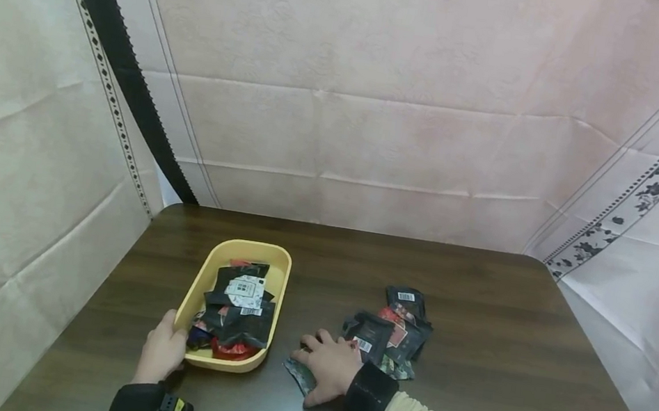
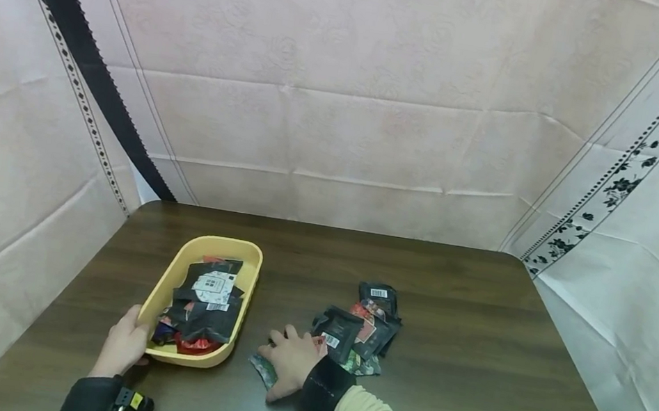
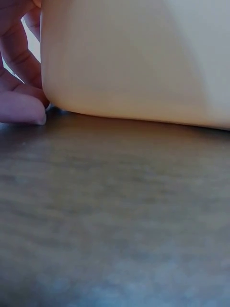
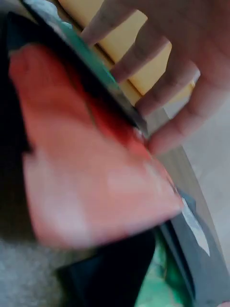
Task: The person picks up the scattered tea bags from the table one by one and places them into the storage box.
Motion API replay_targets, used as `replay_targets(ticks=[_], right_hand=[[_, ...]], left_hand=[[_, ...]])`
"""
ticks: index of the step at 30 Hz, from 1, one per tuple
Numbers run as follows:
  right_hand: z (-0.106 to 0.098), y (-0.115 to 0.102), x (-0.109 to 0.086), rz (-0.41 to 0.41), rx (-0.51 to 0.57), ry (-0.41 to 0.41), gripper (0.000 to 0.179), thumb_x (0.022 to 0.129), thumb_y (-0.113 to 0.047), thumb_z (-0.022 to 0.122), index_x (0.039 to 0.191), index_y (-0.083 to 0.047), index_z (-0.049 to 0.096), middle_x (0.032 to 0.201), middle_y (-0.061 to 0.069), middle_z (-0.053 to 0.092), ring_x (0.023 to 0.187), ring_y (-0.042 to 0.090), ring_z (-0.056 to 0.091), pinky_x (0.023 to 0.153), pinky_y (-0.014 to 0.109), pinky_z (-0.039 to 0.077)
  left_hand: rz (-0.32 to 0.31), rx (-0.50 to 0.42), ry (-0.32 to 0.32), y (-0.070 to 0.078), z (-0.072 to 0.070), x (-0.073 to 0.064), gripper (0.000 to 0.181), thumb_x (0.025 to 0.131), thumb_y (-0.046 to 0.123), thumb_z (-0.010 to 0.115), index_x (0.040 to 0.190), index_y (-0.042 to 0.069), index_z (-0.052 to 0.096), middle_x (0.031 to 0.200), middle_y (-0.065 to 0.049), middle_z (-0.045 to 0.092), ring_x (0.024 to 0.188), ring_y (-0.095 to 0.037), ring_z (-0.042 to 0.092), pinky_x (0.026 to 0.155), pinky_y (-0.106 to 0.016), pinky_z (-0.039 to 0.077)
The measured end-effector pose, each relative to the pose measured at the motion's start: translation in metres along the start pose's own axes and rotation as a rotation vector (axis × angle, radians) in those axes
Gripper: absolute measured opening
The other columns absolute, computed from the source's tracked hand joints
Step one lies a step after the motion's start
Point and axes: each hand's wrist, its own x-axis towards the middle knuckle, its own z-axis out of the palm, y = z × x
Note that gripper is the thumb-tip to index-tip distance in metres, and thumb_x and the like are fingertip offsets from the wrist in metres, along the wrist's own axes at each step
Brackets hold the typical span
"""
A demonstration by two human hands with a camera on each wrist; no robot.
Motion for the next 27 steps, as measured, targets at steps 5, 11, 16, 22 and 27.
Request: replay_targets(ticks=[5, 11, 16, 22, 27], right_hand=[[0.003, -0.007, 0.008, -0.016, -0.085, -0.001, 0.065, 0.060, -0.036, 0.080, 0.119, -0.024, 0.055, 0.117, 0.000, 0.049, 0.102, 0.021, 0.044, 0.075, 0.041, 0.047], [0.017, -0.011, 0.020, -0.058, -0.132, 0.059, 0.045, 0.068, -0.017, 0.078, 0.109, -0.023, 0.061, 0.104, -0.002, 0.056, 0.087, 0.017, 0.049, 0.056, 0.023, 0.044], [0.017, -0.012, 0.023, -0.029, -0.157, 0.133, 0.023, 0.074, -0.015, 0.072, 0.096, -0.023, 0.069, 0.088, -0.004, 0.062, 0.077, 0.014, 0.050, 0.054, 0.021, 0.041], [0.010, -0.008, 0.024, 0.001, -0.080, 0.184, 0.019, 0.073, -0.010, 0.071, 0.089, -0.020, 0.068, 0.080, -0.004, 0.061, 0.072, 0.013, 0.047, 0.053, 0.021, 0.038], [-0.009, -0.003, 0.027, 0.064, 0.029, 0.259, 0.024, 0.067, -0.002, 0.068, 0.087, -0.014, 0.065, 0.075, -0.002, 0.057, 0.069, 0.013, 0.047, 0.055, 0.022, 0.037]], left_hand=[[-0.018, -0.002, -0.004, 0.000, -0.001, -0.001, 0.029, 0.090, 0.005, 0.030, 0.118, -0.001, 0.037, 0.102, -0.029, 0.051, 0.067, -0.028, 0.055, 0.047, -0.034, 0.048], [-0.013, -0.009, -0.002, -0.001, -0.001, 0.000, 0.029, 0.090, 0.006, 0.030, 0.117, -0.001, 0.037, 0.102, -0.030, 0.050, 0.066, -0.028, 0.055, 0.047, -0.035, 0.048], [-0.016, -0.009, -0.013, 0.000, 0.000, 0.000, 0.030, 0.090, 0.006, 0.030, 0.119, -0.002, 0.035, 0.103, -0.031, 0.050, 0.067, -0.028, 0.055, 0.047, -0.035, 0.048], [-0.011, -0.001, -0.009, 0.001, 0.000, 0.000, 0.030, 0.090, 0.006, 0.031, 0.119, -0.002, 0.036, 0.102, -0.030, 0.051, 0.067, -0.028, 0.055, 0.047, -0.035, 0.048], [0.002, 0.003, -0.002, 0.000, -0.001, -0.001, 0.029, 0.091, 0.006, 0.032, 0.118, -0.002, 0.037, 0.099, -0.030, 0.052, 0.065, -0.027, 0.055, 0.047, -0.035, 0.048]])
